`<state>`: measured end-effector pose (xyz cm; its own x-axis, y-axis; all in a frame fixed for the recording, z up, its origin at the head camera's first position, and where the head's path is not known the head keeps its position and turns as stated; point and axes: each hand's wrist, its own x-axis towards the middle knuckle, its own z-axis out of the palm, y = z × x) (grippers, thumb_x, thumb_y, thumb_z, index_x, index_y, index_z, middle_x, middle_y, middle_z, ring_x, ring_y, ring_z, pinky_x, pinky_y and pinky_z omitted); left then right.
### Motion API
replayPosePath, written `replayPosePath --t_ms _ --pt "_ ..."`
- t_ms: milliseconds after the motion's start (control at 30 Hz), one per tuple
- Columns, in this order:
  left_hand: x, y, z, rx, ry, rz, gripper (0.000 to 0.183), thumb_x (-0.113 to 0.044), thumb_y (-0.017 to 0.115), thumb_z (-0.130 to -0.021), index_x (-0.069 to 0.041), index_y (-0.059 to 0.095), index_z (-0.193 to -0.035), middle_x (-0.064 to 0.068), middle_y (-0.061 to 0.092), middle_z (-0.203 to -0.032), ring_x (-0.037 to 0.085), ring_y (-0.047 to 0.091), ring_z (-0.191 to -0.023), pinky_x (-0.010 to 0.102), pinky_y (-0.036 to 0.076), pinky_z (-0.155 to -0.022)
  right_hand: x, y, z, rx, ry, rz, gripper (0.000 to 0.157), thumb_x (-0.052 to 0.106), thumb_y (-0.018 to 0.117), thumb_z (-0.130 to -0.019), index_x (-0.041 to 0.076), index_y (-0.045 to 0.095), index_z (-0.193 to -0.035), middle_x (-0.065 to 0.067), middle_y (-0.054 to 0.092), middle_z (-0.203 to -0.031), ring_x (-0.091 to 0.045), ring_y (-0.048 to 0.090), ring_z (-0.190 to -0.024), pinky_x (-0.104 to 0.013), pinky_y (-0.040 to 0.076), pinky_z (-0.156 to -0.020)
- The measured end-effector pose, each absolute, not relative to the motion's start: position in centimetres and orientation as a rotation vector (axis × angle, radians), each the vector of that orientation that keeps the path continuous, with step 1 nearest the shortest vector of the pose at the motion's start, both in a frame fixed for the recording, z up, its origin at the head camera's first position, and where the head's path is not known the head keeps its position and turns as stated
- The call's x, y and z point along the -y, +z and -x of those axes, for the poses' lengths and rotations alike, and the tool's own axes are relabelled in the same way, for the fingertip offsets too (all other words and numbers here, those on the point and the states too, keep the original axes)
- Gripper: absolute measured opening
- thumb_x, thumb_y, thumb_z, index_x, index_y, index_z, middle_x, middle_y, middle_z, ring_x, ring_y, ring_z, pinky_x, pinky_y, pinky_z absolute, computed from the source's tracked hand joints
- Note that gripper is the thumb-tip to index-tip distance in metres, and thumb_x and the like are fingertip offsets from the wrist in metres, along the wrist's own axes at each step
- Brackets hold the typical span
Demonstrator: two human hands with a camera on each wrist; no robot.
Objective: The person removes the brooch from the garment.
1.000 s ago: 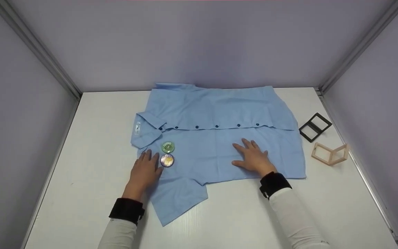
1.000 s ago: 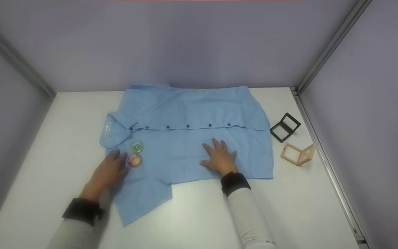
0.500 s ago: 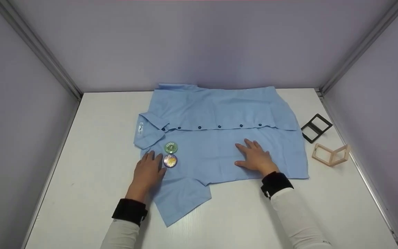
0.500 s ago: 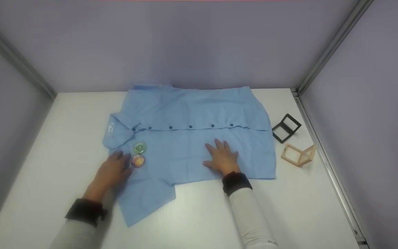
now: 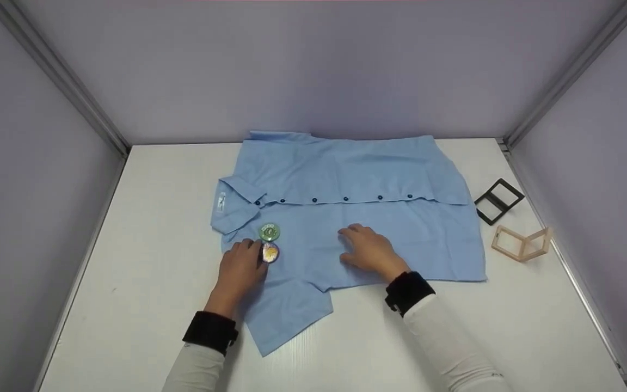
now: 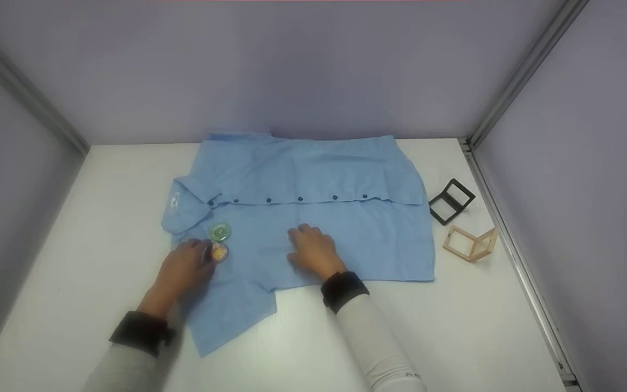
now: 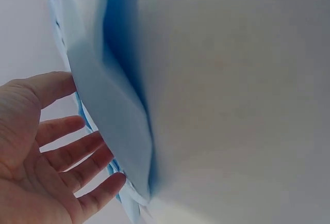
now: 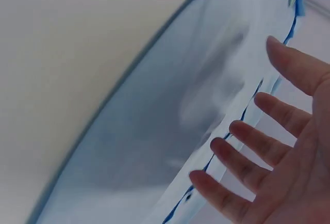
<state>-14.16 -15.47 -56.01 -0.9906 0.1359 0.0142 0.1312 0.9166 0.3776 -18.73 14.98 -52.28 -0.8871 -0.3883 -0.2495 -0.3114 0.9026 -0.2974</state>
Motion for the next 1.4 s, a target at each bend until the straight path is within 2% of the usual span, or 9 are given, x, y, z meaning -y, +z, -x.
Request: replayPosePath --t_ms 100,200,433,600,733,833,1067,1233,1400 --pt "15.2 -56.0 14.2 -3.081 0.602 -0.232 0.04 -0.02 0.073 -0.086 0.001 0.064 -0.118 0.017 0.061 -0.106 0.036 0.058 -0.098 0.053 0.047 -0.081 -13.0 -52.4 18.3 -2.765 -0.399 0.609 0.054 0.033 0.071 -0.09 0.016 0.055 -0.139 -0.008 0.052 -0.139 -0.029 0.049 -0.126 -0.05 0.045 -0.096" --pt "15.1 -56.0 14.2 -3.118 0.582 -0.256 0.04 -0.021 0.075 -0.085 0.002 0.064 -0.115 0.018 0.06 -0.106 0.037 0.057 -0.1 0.056 0.046 -0.082 -11.4 -52.6 18.0 -2.771 -0.405 0.696 0.053 0.034 0.07 -0.091 0.017 0.056 -0.139 -0.009 0.05 -0.142 -0.031 0.047 -0.128 -0.052 0.043 -0.097" --pt "15.3 -56.1 14.0 -3.08 0.59 -0.257 0.054 -0.027 0.079 -0.083 0.003 0.06 -0.123 0.023 0.056 -0.122 0.039 0.052 -0.115 0.058 0.041 -0.093 -10.3 -53.7 17.8 -2.728 -0.296 0.64 0.063 0.043 0.069 -0.09 0.027 0.047 -0.147 -0.008 0.031 -0.157 -0.038 0.024 -0.143 -0.068 0.025 -0.105" --pt "15.2 -56.2 14.2 -3.067 0.612 -0.258 0.055 -0.028 0.079 -0.083 0.001 0.06 -0.125 0.021 0.056 -0.122 0.039 0.052 -0.114 0.057 0.042 -0.094 -10.6 -54.0 17.9 -2.724 -0.281 0.621 0.064 0.045 0.069 -0.09 0.028 0.047 -0.147 -0.007 0.03 -0.158 -0.038 0.022 -0.144 -0.071 0.023 -0.103" --pt "14.4 -56.2 14.2 -3.094 0.586 -0.271 0.055 -0.028 0.08 -0.082 -0.001 0.06 -0.124 0.02 0.057 -0.116 0.037 0.055 -0.107 0.055 0.045 -0.088 -10.7 -53.8 17.9 -2.722 -0.275 0.619 0.064 0.046 0.069 -0.089 0.028 0.047 -0.147 -0.007 0.03 -0.158 -0.038 0.022 -0.144 -0.072 0.023 -0.103" --pt "13.5 -56.0 14.4 -3.132 0.544 -0.301 0.05 -0.028 0.081 -0.08 0.0 0.063 -0.117 0.019 0.057 -0.109 0.035 0.055 -0.1 0.052 0.047 -0.081 -10.7 -53.8 17.9 -2.724 -0.256 0.619 0.065 0.046 0.069 -0.089 0.029 0.047 -0.147 -0.007 0.03 -0.158 -0.038 0.022 -0.144 -0.071 0.023 -0.103" --pt "12.3 -55.7 14.9 -3.24 0.425 -0.392 0.024 -0.021 0.08 -0.08 -0.003 0.064 -0.085 0.017 0.058 -0.089 0.036 0.058 -0.08 0.05 0.048 -0.064 -10.7 -53.7 17.9 -2.721 -0.278 0.652 0.064 0.046 0.068 -0.09 0.028 0.047 -0.148 -0.008 0.03 -0.157 -0.039 0.023 -0.144 -0.072 0.024 -0.103" --pt "12.3 -55.5 14.9 -3.295 0.432 -0.472 0.01 -0.011 0.072 -0.086 -0.002 0.067 -0.085 0.021 0.06 -0.088 0.038 0.059 -0.074 0.051 0.047 -0.057 -10.7 -53.7 18.0 -2.713 -0.258 0.654 0.063 0.046 0.067 -0.091 0.029 0.046 -0.148 -0.008 0.029 -0.158 -0.037 0.023 -0.144 -0.071 0.025 -0.102" --pt "12.7 -55.2 14.8 -3.225 0.475 -0.442 0.008 -0.011 0.069 -0.088 -0.003 0.07 -0.089 0.02 0.059 -0.09 0.038 0.058 -0.076 0.052 0.047 -0.059 -10.6 -53.6 18.0 -2.713 -0.247 0.661 0.063 0.046 0.067 -0.091 0.029 0.046 -0.148 -0.008 0.03 -0.157 -0.037 0.023 -0.144 -0.072 0.026 -0.102"
